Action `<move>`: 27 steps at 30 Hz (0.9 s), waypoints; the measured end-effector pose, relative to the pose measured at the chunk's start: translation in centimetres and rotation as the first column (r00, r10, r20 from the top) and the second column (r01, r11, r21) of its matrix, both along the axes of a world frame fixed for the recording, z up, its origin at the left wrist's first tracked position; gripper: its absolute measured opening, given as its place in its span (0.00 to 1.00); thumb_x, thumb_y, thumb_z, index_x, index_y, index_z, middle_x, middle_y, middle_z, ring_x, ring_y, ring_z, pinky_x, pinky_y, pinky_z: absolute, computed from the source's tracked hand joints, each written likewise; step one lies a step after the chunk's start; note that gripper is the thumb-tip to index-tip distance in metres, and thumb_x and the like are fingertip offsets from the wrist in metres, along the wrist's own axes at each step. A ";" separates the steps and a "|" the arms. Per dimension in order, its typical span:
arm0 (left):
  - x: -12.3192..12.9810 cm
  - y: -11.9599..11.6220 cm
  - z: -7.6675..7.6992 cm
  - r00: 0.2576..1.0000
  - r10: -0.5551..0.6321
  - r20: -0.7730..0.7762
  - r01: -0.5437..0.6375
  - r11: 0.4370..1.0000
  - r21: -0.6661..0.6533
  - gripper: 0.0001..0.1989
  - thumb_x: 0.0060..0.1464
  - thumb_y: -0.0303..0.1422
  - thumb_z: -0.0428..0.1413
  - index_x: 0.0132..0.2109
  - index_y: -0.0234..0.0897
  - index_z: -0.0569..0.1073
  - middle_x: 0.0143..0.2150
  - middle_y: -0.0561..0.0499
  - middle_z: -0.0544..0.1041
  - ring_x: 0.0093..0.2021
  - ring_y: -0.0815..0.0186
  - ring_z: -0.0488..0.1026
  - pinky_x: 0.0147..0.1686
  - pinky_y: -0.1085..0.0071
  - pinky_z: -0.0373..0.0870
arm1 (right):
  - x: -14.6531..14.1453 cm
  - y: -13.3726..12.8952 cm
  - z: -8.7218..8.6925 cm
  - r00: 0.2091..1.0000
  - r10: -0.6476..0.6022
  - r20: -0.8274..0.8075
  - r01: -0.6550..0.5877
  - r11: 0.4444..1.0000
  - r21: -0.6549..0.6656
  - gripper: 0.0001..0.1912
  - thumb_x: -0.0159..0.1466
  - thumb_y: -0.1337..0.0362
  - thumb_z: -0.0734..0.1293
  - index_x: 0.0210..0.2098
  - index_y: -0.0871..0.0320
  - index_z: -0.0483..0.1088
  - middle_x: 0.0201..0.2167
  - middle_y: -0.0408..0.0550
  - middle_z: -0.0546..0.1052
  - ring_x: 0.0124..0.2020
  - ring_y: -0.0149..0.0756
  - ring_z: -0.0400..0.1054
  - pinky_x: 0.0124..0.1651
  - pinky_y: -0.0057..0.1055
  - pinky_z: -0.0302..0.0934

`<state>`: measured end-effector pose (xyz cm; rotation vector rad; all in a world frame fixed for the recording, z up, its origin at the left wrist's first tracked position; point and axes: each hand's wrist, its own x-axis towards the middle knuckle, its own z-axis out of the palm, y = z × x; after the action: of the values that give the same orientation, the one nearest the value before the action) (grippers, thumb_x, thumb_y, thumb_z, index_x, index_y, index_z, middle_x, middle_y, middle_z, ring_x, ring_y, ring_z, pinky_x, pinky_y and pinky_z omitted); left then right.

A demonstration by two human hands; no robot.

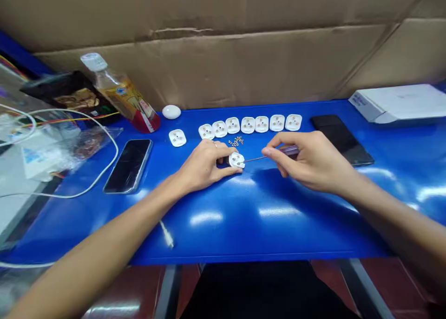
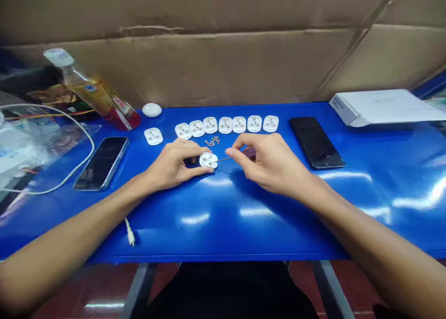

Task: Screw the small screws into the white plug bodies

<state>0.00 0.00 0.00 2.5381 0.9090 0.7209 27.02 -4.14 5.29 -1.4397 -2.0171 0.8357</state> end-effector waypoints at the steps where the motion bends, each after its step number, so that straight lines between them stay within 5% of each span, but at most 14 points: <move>1: 0.0 0.0 -0.1 1.000 0.012 -0.008 -0.012 1.000 0.003 0.15 0.62 0.44 0.70 0.48 0.37 0.85 0.39 0.49 0.86 0.37 0.60 0.79 0.41 0.65 0.67 | -0.1 0.3 -0.1 1.000 0.002 -0.007 -0.002 1.000 -0.006 0.19 0.73 0.48 0.67 0.31 0.52 0.74 0.16 0.38 0.74 0.16 0.33 0.65 0.25 0.34 0.56; 5: -0.1 0.3 -0.5 0.999 0.040 -0.025 -0.040 0.999 0.009 0.17 0.61 0.45 0.70 0.49 0.39 0.85 0.37 0.50 0.85 0.37 0.60 0.80 0.41 0.64 0.68 | 0.8 2.0 -0.6 0.993 -0.113 0.030 0.107 0.981 0.162 0.20 0.72 0.47 0.67 0.29 0.53 0.72 0.20 0.41 0.76 0.21 0.35 0.67 0.32 0.36 0.60; 8: -0.5 0.5 -0.6 0.999 0.051 -0.018 -0.051 0.999 0.018 0.18 0.61 0.45 0.70 0.51 0.38 0.86 0.37 0.50 0.85 0.37 0.60 0.80 0.42 0.64 0.68 | 3.2 3.5 -0.9 0.930 -0.357 0.089 0.297 0.871 0.391 0.12 0.71 0.50 0.69 0.40 0.52 0.75 0.27 0.43 0.79 0.27 0.40 0.72 0.39 0.38 0.61; 14: -0.8 0.5 -0.5 0.999 0.047 0.002 -0.047 0.999 -0.016 0.16 0.61 0.44 0.70 0.50 0.38 0.85 0.34 0.52 0.83 0.35 0.62 0.78 0.43 0.64 0.67 | 7.1 4.4 -0.7 0.888 -0.363 0.281 0.308 0.925 0.221 0.06 0.74 0.57 0.66 0.42 0.51 0.71 0.27 0.44 0.81 0.29 0.42 0.75 0.37 0.39 0.60; 19: -0.6 0.5 -0.3 0.999 0.039 0.011 -0.039 0.999 -0.029 0.16 0.62 0.44 0.69 0.50 0.37 0.85 0.33 0.52 0.81 0.34 0.63 0.76 0.41 0.65 0.67 | 6.0 3.5 0.3 0.874 -0.443 0.202 0.357 0.865 0.352 0.06 0.73 0.58 0.68 0.44 0.52 0.75 0.26 0.43 0.81 0.27 0.39 0.75 0.36 0.37 0.62; 21: -0.6 0.4 -0.3 0.999 0.043 0.005 -0.043 0.999 -0.032 0.17 0.62 0.44 0.69 0.51 0.37 0.85 0.33 0.52 0.82 0.34 0.63 0.77 0.40 0.65 0.67 | 4.8 2.8 0.2 0.915 -0.383 0.125 0.297 0.851 0.432 0.08 0.72 0.56 0.71 0.46 0.52 0.75 0.28 0.43 0.82 0.27 0.38 0.75 0.35 0.36 0.65; 24: -0.7 0.4 -0.2 0.999 0.047 -0.004 -0.047 0.997 -0.058 0.19 0.63 0.45 0.68 0.53 0.37 0.85 0.35 0.50 0.83 0.35 0.62 0.77 0.38 0.66 0.67 | 2.7 1.5 -0.8 0.998 -0.058 -0.014 0.058 0.879 0.474 0.09 0.69 0.55 0.73 0.44 0.52 0.75 0.38 0.46 0.84 0.38 0.42 0.81 0.43 0.37 0.73; 27: -0.9 0.5 0.1 1.000 -0.001 -0.009 0.000 0.993 -0.117 0.19 0.64 0.46 0.67 0.54 0.39 0.85 0.40 0.48 0.85 0.37 0.61 0.79 0.38 0.66 0.68 | 1.0 0.3 -1.9 0.991 0.131 -0.040 -0.100 0.891 0.442 0.05 0.70 0.56 0.73 0.42 0.49 0.76 0.38 0.44 0.84 0.36 0.40 0.80 0.44 0.38 0.77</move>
<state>-0.92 0.48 0.12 2.4412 0.9259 0.6373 28.06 -3.86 3.42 -1.0288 -2.0838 0.4236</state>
